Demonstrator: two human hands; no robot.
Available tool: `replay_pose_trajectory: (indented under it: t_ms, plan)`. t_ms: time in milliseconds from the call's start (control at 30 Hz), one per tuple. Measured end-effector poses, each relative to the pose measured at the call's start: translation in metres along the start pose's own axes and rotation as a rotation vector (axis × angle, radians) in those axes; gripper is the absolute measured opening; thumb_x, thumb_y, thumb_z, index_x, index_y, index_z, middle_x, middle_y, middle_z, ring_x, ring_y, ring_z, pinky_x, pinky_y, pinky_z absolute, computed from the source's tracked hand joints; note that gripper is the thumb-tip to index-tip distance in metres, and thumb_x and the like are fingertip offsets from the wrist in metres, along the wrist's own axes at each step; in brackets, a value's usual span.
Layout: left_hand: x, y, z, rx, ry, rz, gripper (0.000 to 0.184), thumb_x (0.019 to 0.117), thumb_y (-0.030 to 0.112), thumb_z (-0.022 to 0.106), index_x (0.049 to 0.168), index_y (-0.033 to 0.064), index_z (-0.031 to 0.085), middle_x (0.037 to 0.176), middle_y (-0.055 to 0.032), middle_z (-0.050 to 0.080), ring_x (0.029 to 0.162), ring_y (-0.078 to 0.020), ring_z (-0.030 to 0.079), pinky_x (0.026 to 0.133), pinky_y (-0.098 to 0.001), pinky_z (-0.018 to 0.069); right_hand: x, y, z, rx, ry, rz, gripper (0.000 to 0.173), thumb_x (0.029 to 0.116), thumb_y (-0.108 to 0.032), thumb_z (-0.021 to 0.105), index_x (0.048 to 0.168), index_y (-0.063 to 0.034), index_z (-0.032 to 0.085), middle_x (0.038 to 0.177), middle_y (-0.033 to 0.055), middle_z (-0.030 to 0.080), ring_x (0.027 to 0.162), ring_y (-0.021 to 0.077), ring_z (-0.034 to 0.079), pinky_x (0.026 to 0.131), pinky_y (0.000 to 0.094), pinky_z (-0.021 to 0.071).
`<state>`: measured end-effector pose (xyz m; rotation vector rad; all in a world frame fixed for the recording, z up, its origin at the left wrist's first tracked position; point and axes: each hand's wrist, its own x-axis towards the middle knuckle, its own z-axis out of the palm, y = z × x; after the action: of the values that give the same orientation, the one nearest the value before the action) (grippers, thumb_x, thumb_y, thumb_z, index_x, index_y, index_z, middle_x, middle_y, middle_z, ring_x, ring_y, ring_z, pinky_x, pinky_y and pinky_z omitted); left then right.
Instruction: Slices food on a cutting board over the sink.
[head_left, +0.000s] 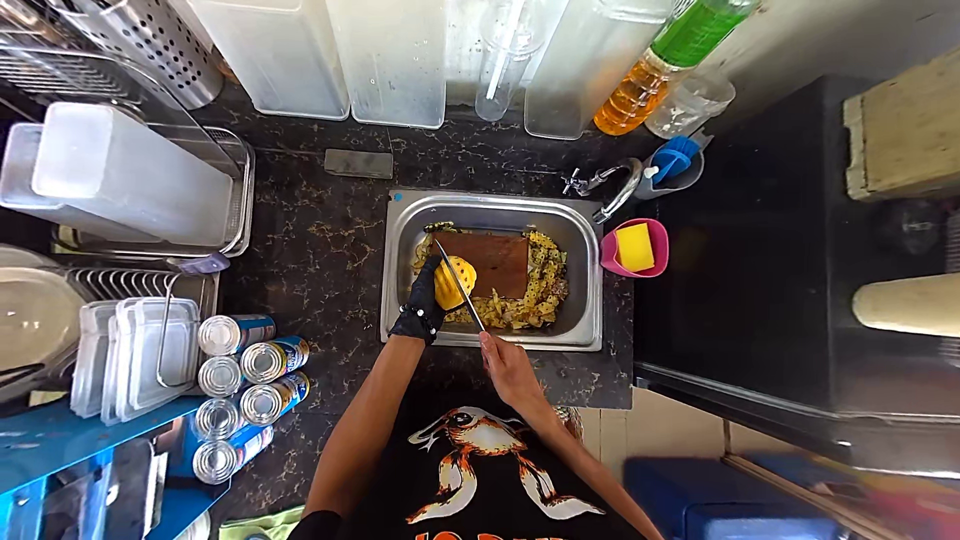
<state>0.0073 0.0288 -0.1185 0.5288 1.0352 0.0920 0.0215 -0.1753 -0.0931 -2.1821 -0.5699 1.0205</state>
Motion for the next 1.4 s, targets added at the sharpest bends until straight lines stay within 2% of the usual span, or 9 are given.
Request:
replay_pose_trajectory:
  t_ms: [133, 267, 367, 433, 533, 633, 833, 1100, 1400]
  plan:
    - [0.007, -0.007, 0.003, -0.014, 0.088, 0.024, 0.049, 0.1026, 0.052, 0.047, 0.126, 0.0101, 0.059, 0.108, -0.0136, 0.067, 0.096, -0.0268, 0.067, 0.08, -0.0487, 0.0568, -0.008, -0.001, 0.003, -0.149, 0.061, 0.026, 0.061, 0.1088, -0.052, 0.031, 0.082, -0.0082, 0.062, 0.06, 0.0018, 0.049, 0.059, 0.0194, 0.055, 0.059, 0.0424, 0.0457]
    - [0.006, -0.022, 0.01, 0.021, 0.151, 0.071, 0.051, 0.1017, 0.049, 0.052, 0.129, 0.0077, 0.06, 0.114, -0.0158, 0.068, 0.101, -0.0275, 0.067, 0.084, -0.0506, 0.0569, 0.007, -0.011, 0.007, -0.211, 0.096, 0.048, 0.062, 0.1094, -0.051, 0.03, 0.094, -0.0045, 0.068, 0.068, 0.0086, 0.06, 0.069, 0.0272, 0.065, 0.066, 0.0484, 0.0522]
    - [0.005, -0.033, 0.014, 0.046, 0.165, 0.092, 0.048, 0.103, 0.048, 0.05, 0.125, 0.0072, 0.061, 0.106, -0.0147, 0.067, 0.093, -0.0256, 0.067, 0.078, -0.0477, 0.0568, 0.026, -0.021, 0.009, -0.239, 0.122, 0.066, 0.061, 0.1094, -0.05, 0.031, 0.096, -0.0037, 0.069, 0.073, 0.0117, 0.065, 0.076, 0.0302, 0.069, 0.072, 0.0507, 0.0546]
    - [0.009, -0.04, 0.012, 0.09, 0.19, 0.117, 0.048, 0.1027, 0.048, 0.051, 0.125, 0.0067, 0.062, 0.108, -0.0152, 0.067, 0.094, -0.0253, 0.066, 0.079, -0.0469, 0.0566, 0.036, -0.023, 0.007, -0.164, 0.102, 0.058, 0.061, 0.1101, -0.05, 0.03, 0.093, -0.004, 0.068, 0.072, 0.0103, 0.062, 0.074, 0.0278, 0.066, 0.072, 0.049, 0.0527]
    - [0.013, -0.038, 0.005, 0.191, 0.224, 0.229, 0.049, 0.1036, 0.045, 0.053, 0.131, 0.0053, 0.063, 0.121, -0.0168, 0.067, 0.11, -0.0258, 0.065, 0.095, -0.0488, 0.0532, 0.038, -0.012, 0.006, 0.113, 0.054, 0.032, 0.06, 0.1104, -0.05, 0.03, 0.082, -0.0079, 0.062, 0.063, 0.001, 0.05, 0.058, 0.0164, 0.053, 0.059, 0.0389, 0.0469]
    - [0.011, -0.029, 0.005, 0.181, 0.221, 0.296, 0.046, 0.1039, 0.042, 0.054, 0.131, 0.0064, 0.064, 0.119, -0.0148, 0.067, 0.107, -0.0232, 0.065, 0.092, -0.0458, 0.054, 0.026, -0.01, 0.005, 0.329, 0.041, -0.002, 0.057, 0.1107, -0.048, 0.029, 0.079, -0.01, 0.058, 0.058, -0.0029, 0.046, 0.047, 0.0111, 0.046, 0.047, 0.0312, 0.0428]
    - [0.005, -0.023, 0.006, 0.224, 0.21, 0.387, 0.043, 0.105, 0.038, 0.054, 0.13, 0.0037, 0.065, 0.122, -0.0147, 0.067, 0.109, -0.0212, 0.063, 0.095, -0.0445, 0.0519, 0.016, -0.013, -0.002, 0.119, -0.003, 0.002, 0.06, 0.1099, -0.051, 0.029, 0.079, -0.0107, 0.06, 0.061, -0.0012, 0.048, 0.055, 0.0144, 0.051, 0.055, 0.0373, 0.0449]
    - [-0.003, -0.02, 0.007, 0.248, 0.203, 0.529, 0.036, 0.1059, 0.026, 0.055, 0.13, 0.0014, 0.065, 0.127, -0.0123, 0.066, 0.11, -0.0137, 0.062, 0.096, -0.0343, 0.0504, 0.006, -0.004, -0.005, 0.113, -0.007, 0.006, 0.062, 0.1096, -0.053, 0.028, 0.078, -0.0111, 0.06, 0.06, -0.0012, 0.048, 0.054, 0.0152, 0.051, 0.055, 0.0379, 0.0448]
    - [0.0, -0.019, 0.005, 0.309, 0.181, 0.697, 0.031, 0.1032, 0.017, 0.057, 0.129, 0.0021, 0.065, 0.128, -0.0104, 0.066, 0.112, -0.0125, 0.063, 0.098, -0.0314, 0.0504, -0.002, -0.007, -0.008, 0.011, -0.004, 0.048, 0.062, 0.1094, -0.054, 0.027, 0.08, -0.0115, 0.062, 0.062, -0.0008, 0.049, 0.057, 0.0158, 0.053, 0.058, 0.0393, 0.0454]
